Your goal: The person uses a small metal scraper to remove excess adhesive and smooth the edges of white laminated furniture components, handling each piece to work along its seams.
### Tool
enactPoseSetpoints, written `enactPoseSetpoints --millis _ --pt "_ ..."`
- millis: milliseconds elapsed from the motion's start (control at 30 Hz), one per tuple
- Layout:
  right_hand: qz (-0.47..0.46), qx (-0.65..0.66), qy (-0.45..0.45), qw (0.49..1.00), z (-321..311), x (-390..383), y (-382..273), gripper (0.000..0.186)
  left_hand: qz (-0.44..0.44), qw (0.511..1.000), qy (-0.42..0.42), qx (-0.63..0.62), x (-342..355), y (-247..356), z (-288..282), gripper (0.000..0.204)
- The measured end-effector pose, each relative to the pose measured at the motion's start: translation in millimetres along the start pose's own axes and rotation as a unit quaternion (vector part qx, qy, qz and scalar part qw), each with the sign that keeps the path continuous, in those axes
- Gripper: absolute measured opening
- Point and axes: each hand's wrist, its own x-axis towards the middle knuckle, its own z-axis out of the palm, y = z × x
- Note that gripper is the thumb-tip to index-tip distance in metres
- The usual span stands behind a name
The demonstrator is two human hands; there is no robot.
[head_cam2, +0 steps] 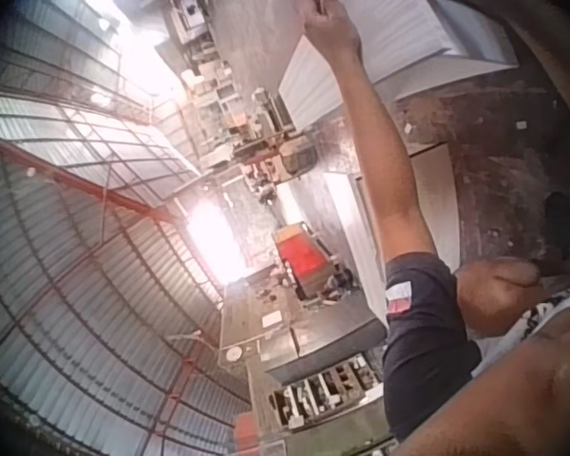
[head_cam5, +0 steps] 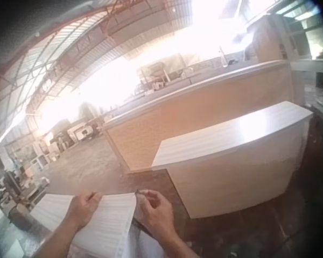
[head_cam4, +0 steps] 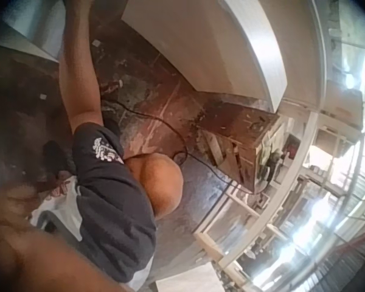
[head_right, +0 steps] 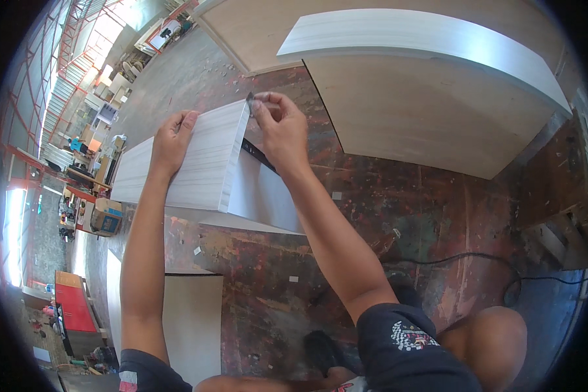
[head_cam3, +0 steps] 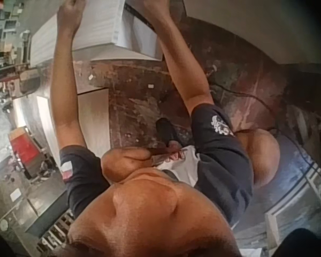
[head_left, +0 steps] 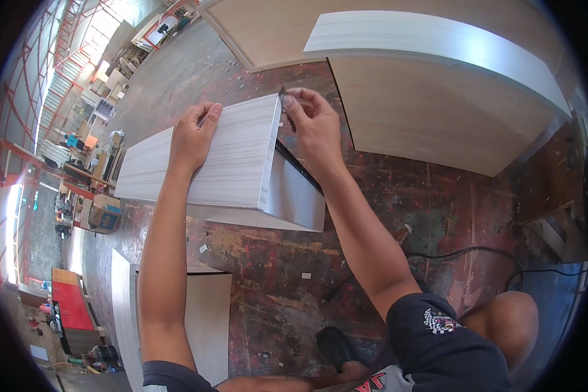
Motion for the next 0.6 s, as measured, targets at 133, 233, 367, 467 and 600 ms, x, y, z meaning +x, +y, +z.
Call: enactPoseSetpoints --millis 133,233,367,467,600 --pt "0.007 0.026 0.003 1.000 2.9 3.9 1.3 0.021 0.009 1.000 0.004 0.006 2.7 -5.3 -0.4 0.053" --pt "0.017 0.010 -0.002 1.000 5.7 -15.9 -9.2 0.020 0.000 1.000 0.000 0.027 1.6 -1.2 -4.5 0.053" --pt "0.019 -0.002 -0.023 1.000 1.5 -44.7 -14.2 0.020 0.002 1.000 0.002 0.013 1.4 3.0 -1.0 0.053" --pt "0.008 0.013 -0.037 0.999 0.7 -75.1 -13.6 0.020 -0.003 1.000 0.004 0.014 0.0 5.8 -1.2 0.053" --pt "0.025 -0.004 -0.080 0.997 -3.3 -118.8 -21.3 0.022 -0.005 1.000 -0.016 0.000 1.8 2.6 -4.1 0.053"
